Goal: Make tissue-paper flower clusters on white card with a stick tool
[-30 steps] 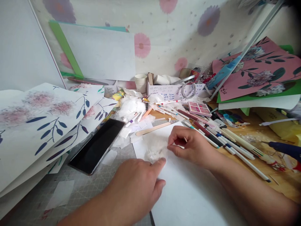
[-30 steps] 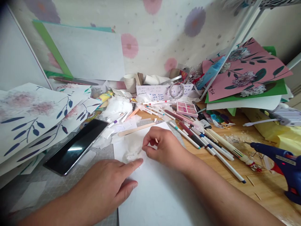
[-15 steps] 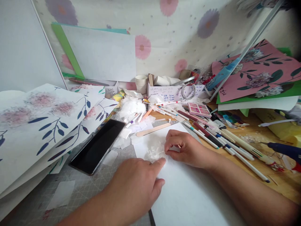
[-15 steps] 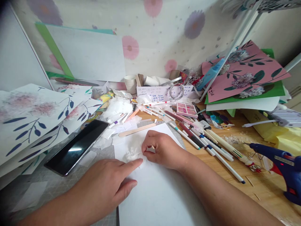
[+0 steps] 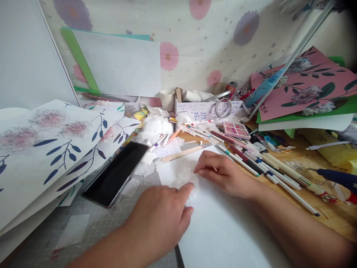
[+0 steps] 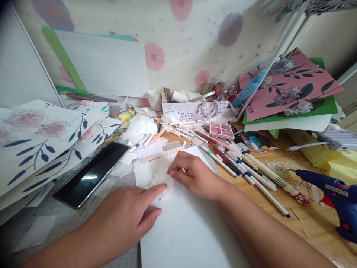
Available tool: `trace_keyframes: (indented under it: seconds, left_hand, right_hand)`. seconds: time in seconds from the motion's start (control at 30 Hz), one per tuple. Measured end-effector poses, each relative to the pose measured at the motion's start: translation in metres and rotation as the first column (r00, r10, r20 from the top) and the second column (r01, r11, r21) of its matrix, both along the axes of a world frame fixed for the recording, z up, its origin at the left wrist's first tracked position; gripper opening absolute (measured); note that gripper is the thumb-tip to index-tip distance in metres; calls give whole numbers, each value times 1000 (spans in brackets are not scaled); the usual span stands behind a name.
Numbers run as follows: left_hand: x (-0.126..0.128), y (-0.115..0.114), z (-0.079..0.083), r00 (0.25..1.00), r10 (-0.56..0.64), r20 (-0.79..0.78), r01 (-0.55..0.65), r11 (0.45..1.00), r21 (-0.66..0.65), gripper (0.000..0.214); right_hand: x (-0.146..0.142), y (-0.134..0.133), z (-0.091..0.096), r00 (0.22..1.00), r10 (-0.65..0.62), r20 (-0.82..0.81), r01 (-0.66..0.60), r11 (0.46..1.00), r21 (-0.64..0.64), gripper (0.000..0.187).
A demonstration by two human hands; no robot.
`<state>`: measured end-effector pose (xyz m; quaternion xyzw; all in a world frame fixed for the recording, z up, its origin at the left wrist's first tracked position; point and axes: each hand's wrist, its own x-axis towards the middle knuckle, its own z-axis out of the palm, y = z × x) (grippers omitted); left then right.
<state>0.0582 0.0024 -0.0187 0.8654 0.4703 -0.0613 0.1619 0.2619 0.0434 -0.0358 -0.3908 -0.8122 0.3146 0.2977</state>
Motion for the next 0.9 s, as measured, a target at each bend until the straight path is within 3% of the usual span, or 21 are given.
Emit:
trace_keyframes:
  seconds: [0.13, 0.27, 0.4, 0.67, 0.9]
  left_hand:
    - [0, -1, -4, 1000, -3, 18, 3, 1000, 22, 43]
    - [-3, -4, -9, 1000, -10, 23, 10, 999, 33, 43]
    - [-3, -6, -10, 999, -11, 35, 10, 999, 35, 44]
    - [-2, -3, -7, 999, 5, 45, -6, 1000, 25, 42]
    - [-5, -3, -5, 999, 34, 31, -37, 996, 79, 34]
  right_hand:
    - [6, -5, 5, 968, -117, -224, 115, 993, -21, 49]
    - [3, -12, 5, 943, -224, -247, 201, 973, -114, 52]
    - [-6, -12, 4, 978, -144, -154, 128, 985, -112, 51]
    - [-14, -7, -2, 990, -136, 35, 139, 986, -92, 53]
    - [-26, -5, -4, 969, -171, 177, 174, 985, -1, 46]
